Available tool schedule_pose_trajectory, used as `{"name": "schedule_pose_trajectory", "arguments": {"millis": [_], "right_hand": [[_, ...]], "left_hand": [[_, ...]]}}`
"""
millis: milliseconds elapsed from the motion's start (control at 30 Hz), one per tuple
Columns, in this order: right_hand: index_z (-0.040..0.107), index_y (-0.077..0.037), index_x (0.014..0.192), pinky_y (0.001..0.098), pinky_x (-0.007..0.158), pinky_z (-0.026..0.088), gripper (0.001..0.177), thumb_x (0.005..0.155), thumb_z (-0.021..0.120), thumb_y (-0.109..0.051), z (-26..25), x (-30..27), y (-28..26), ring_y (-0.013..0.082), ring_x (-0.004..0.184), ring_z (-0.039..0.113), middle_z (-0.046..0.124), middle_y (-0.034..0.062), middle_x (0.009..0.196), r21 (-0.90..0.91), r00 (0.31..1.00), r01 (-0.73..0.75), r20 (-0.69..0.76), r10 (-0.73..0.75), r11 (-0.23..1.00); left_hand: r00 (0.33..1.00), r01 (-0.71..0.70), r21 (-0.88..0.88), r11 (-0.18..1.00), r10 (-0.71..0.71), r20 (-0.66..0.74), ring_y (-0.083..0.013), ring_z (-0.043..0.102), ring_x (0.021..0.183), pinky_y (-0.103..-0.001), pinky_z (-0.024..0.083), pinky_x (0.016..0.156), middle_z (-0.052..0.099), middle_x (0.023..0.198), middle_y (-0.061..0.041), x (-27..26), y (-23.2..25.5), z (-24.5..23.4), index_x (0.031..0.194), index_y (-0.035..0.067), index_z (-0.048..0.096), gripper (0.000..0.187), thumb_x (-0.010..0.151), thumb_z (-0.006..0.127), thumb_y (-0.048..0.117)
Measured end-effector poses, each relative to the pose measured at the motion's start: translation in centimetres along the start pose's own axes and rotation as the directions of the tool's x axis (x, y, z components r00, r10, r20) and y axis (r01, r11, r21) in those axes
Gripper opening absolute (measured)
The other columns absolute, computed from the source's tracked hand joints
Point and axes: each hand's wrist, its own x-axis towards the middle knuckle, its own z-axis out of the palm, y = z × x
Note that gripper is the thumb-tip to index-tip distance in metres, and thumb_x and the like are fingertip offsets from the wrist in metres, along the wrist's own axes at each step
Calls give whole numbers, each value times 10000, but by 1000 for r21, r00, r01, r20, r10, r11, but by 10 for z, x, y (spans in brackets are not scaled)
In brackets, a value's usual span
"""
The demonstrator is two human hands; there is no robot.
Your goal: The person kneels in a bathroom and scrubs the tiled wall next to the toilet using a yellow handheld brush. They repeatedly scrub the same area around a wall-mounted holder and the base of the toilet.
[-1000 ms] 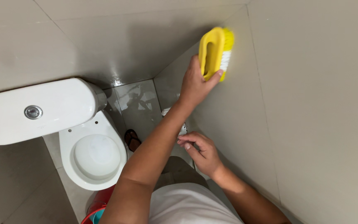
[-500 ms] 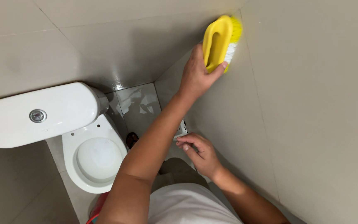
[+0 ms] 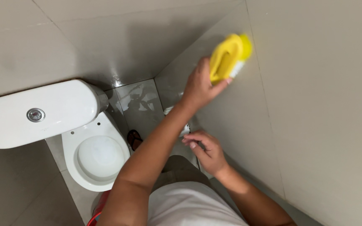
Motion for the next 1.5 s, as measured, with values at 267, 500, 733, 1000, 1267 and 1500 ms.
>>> {"name": "schedule_pose_trajectory", "arguments": {"millis": [267,500,733,1000,1267,1500], "right_hand": [[666,-16,1209,332,872,585,230,1009,556,16,8,-3,0,212,960,725,726,115,1057,-29,999,8,-36,-9,1000],[672,3,1198,340,873,584,241,992,552,32,13,-9,-4,220,957,728,730,129,1070,-22,997,1,-80,-3,1000],[670,3,1183,331,873,591,225,990,567,52,11,-12,-8,215,948,739,736,123,1058,-60,993,-22,-113,15,998],[672,4,1181,331,864,594,213,999,569,46,18,-17,-5,216,951,738,735,123,1054,-40,992,-54,-113,49,998],[676,-2,1183,331,867,595,210,999,578,25,17,-25,-7,210,946,744,749,112,1060,-83,994,-50,-96,42,995],[675,-7,1202,346,907,578,226,998,578,13,2,-33,-13,225,970,731,747,114,1063,-104,997,32,-64,-39,994]], "left_hand": [[992,104,-48,993,-107,-72,-412,658,954,-469,536,815,637,1036,-230,13,-24,0,1170,-21,495,585,899,784,410],[992,117,-21,993,-116,48,-415,638,999,-481,517,857,618,1060,-242,-34,-3,11,1152,-10,505,576,890,803,408],[988,151,-127,980,-148,38,-358,664,982,-449,532,820,637,1094,-237,-76,-13,26,1224,-38,485,602,884,784,359],[902,402,-278,872,-430,-42,-248,693,887,-372,572,761,654,1013,-168,-68,-86,38,1155,-47,480,540,888,793,303],[868,488,-352,799,-487,97,-237,704,957,-355,570,828,677,1081,-174,-120,-30,46,1220,-43,486,552,905,762,316],[927,373,-175,911,-356,120,-385,682,1014,-429,532,860,661,1133,-243,-141,21,45,1304,-59,469,697,857,804,360]]}}
